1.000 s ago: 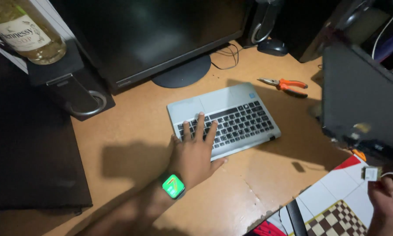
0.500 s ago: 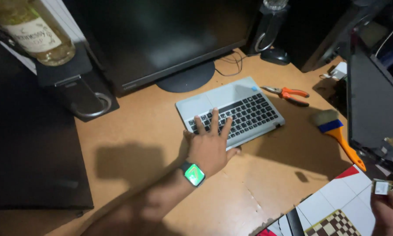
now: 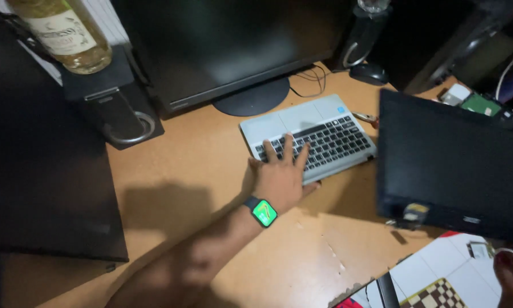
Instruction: Disassembling a laptop screen by prying off the plastic bezel, removing the LCD panel from the back cover, and cleaning the panel with a brush.
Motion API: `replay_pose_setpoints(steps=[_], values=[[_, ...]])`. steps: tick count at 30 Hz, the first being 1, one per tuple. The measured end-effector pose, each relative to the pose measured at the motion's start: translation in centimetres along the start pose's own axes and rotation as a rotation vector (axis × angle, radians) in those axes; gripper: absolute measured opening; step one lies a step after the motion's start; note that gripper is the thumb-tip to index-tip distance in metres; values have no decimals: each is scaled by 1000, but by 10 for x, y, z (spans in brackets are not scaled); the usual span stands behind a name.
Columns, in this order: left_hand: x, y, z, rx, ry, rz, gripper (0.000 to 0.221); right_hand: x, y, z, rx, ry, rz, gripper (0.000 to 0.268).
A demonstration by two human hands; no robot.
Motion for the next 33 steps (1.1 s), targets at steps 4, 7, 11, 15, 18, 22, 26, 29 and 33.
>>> replay_pose_setpoints(steps=[4, 7, 11, 15, 18, 22, 26, 29, 33], values=[[1, 1, 10, 9, 76, -25, 90, -17, 18, 70, 36, -651, 301, 25], [-18, 5, 33, 100, 230, 4, 73, -3, -77, 167, 40, -1219, 564, 24], [-95, 20, 69, -92, 1210, 20, 56, 10, -132, 262, -90, -1357, 923, 23], [-111, 34, 66, -53, 1339, 360, 59, 55, -159, 300, 15, -1377, 1156, 19], [-81, 56, 58, -340, 1137, 430, 67, 93, -169, 333, -36, -1280, 1335, 30], [-49, 95, 49, -381, 1626, 319, 54, 128, -160, 376, 334, -1020, 1187, 33], [-53, 123, 25, -750, 1926, 344, 32, 144, -148, 404, 301, -1009, 1323, 57], [-34, 135, 18, -829, 2013, 277, 31, 121, -126, 430, 219, -746, 935, 37], [-34, 135, 13, -748, 2057, 200, 36, 51, -91, 431, -60, -207, 843, 40]])
Point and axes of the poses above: each hand's wrist, its own y-axis away from the middle knuckle, its own x-axis out of the palm, z = x × y, the point moved 1 cm from there along -y, towards the middle knuckle, and after that the axes turned 1 degree about x, right-handed, at the moved point
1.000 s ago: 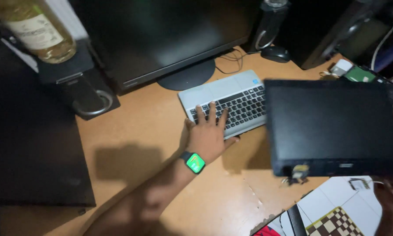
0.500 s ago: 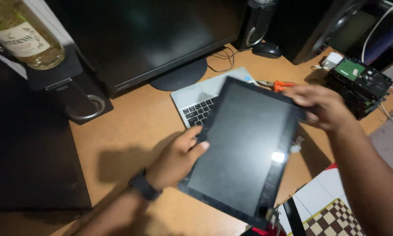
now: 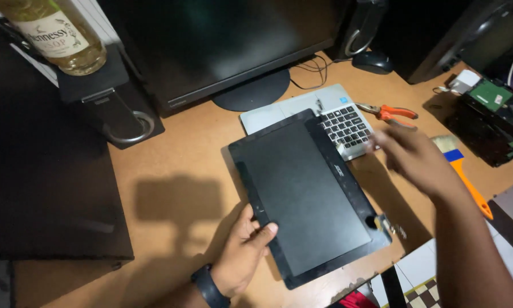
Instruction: Disassembling a laptop screen by prying off the plastic bezel, removing the LCD panel from the back cover, and cleaning the panel with a brush.
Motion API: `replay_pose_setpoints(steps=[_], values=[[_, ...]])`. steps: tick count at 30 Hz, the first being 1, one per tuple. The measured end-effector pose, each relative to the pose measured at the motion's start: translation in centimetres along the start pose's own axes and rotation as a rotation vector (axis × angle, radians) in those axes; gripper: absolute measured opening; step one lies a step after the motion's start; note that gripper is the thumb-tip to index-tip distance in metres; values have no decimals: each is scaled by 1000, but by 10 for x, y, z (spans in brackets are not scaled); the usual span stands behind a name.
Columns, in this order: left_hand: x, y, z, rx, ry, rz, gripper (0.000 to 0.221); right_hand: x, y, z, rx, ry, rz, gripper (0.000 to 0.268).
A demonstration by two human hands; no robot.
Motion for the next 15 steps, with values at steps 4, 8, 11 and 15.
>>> replay_pose_setpoints(steps=[4, 8, 11, 15], values=[[8, -1, -3, -75, 73, -50, 49, -2, 45, -74, 51, 164, 72, 45], [19, -2, -5, -111, 26, -91, 50, 24, 70, -131, 105, -267, 133, 47], [27, -2, 1, -92, 62, -10, 49, 32, 70, -110, 163, -199, -51, 36], [29, 0, 8, -99, -26, 155, 48, 11, 52, -118, 138, -337, -2, 33]])
Point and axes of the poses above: each hand's wrist, its own y-axis away from the middle knuckle, its own x-axis out of the palm, z = x × y, the point moved 1 cm from there along -y, towards the middle knuckle, and after that the axes turned 1 degree about x, right-handed, at the moved point
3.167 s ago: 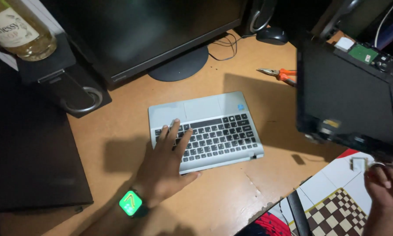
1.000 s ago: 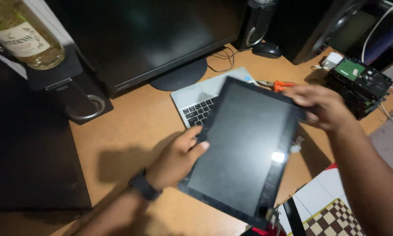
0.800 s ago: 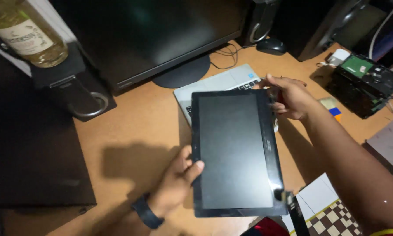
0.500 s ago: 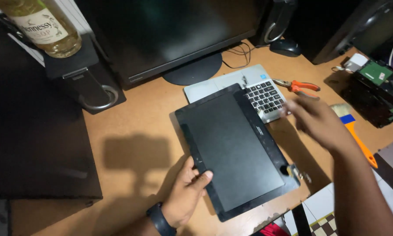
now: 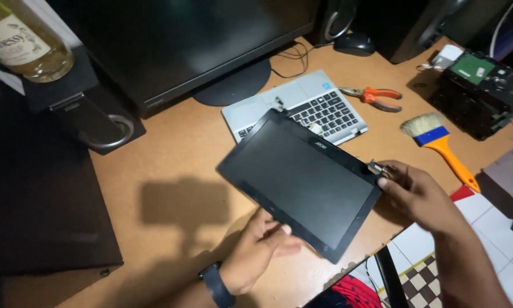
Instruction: Disassembling a laptop screen by prying off the plastic bezel, removing the LCD panel from the back cover, and cleaning the panel with a brush.
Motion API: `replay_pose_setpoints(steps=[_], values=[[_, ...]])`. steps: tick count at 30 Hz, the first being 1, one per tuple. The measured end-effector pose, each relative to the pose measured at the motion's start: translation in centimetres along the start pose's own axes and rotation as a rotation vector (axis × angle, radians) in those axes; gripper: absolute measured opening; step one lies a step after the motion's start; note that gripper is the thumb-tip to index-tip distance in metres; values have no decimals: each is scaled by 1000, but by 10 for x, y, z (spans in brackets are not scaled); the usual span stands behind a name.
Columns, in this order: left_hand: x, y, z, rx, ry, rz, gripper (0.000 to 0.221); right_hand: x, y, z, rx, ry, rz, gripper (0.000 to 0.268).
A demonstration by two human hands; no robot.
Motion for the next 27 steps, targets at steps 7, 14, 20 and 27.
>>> replay_pose_setpoints(steps=[7, 14, 20, 27], values=[[3, 15, -21, -297, -321, 248, 15, -7, -27, 26, 101, 167, 96, 33], [20, -1, -29, 997, -1587, 404, 45, 1, -43, 41, -15, 421, 17, 31], [36, -31, -9, 1252, -1691, 375, 13, 2, -63, 16, -164, 495, -105, 26], [54, -37, 5, 1279, -1748, 275, 13, 0, -40, 8, -142, 136, -246, 49]])
Point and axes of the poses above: each hand's wrist, its own y-axis away from the middle knuckle, its own x-axis out of the palm, z = x × y, the point moved 1 cm from there along -y, towards the middle knuckle, and after that the axes turned 1 degree about x, right-handed, at the moved point
